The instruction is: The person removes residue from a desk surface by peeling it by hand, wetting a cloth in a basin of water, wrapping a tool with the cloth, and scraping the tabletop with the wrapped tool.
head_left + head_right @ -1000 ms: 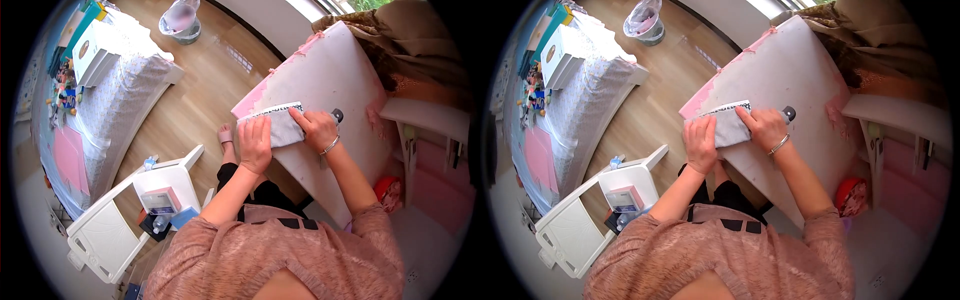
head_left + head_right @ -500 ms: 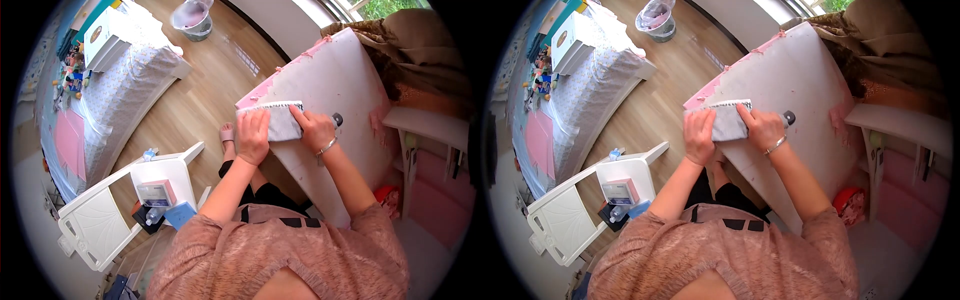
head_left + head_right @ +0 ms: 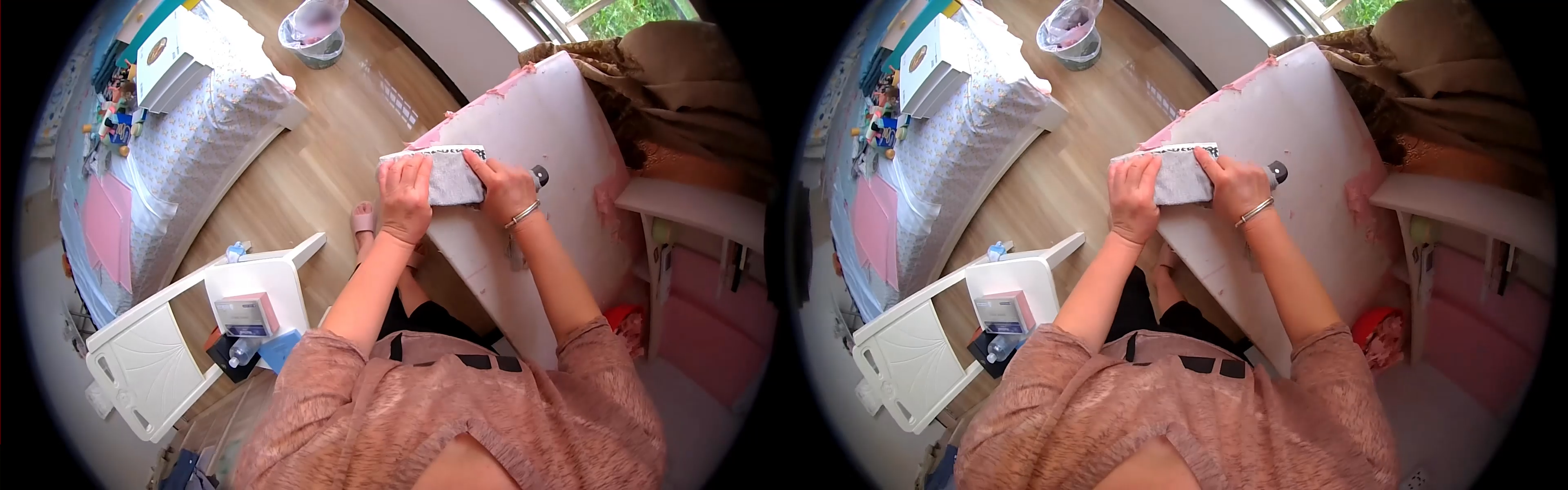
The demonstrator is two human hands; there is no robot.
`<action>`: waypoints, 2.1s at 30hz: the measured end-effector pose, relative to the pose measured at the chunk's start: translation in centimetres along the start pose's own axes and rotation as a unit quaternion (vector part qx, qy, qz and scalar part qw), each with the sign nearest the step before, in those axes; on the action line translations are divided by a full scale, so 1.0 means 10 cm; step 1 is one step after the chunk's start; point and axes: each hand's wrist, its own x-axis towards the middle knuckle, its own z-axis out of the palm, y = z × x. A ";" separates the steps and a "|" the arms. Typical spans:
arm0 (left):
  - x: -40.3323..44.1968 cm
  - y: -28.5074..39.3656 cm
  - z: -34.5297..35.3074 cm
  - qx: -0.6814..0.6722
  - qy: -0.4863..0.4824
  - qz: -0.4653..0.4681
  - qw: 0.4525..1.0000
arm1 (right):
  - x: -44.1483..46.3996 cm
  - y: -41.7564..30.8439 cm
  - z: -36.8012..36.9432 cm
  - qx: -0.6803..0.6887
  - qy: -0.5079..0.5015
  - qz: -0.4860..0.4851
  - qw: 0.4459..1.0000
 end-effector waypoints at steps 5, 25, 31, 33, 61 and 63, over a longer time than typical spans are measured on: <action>-0.11 0.03 -0.09 -0.013 -0.009 0.014 1.000 | -0.16 -0.06 -0.05 -0.012 -0.012 -0.013 1.000; 0.12 -0.08 0.02 -0.037 -0.014 0.012 0.999 | 0.02 -0.06 -0.11 -0.006 -0.009 0.018 1.000; -0.05 0.01 -0.03 -0.029 -0.031 0.006 0.999 | -0.13 -0.05 -0.07 -0.002 -0.045 0.012 0.999; 0.14 -0.03 0.01 -0.034 -0.042 -0.007 0.999 | 0.04 0.00 -0.06 -0.005 -0.007 0.023 1.000; 0.10 0.00 -0.05 -0.037 -0.001 0.001 0.999 | -0.03 -0.05 -0.12 0.016 -0.091 0.054 0.994; 0.03 0.05 -0.08 -0.038 0.001 0.005 0.999 | -0.03 -0.06 -0.11 0.006 -0.084 0.052 0.995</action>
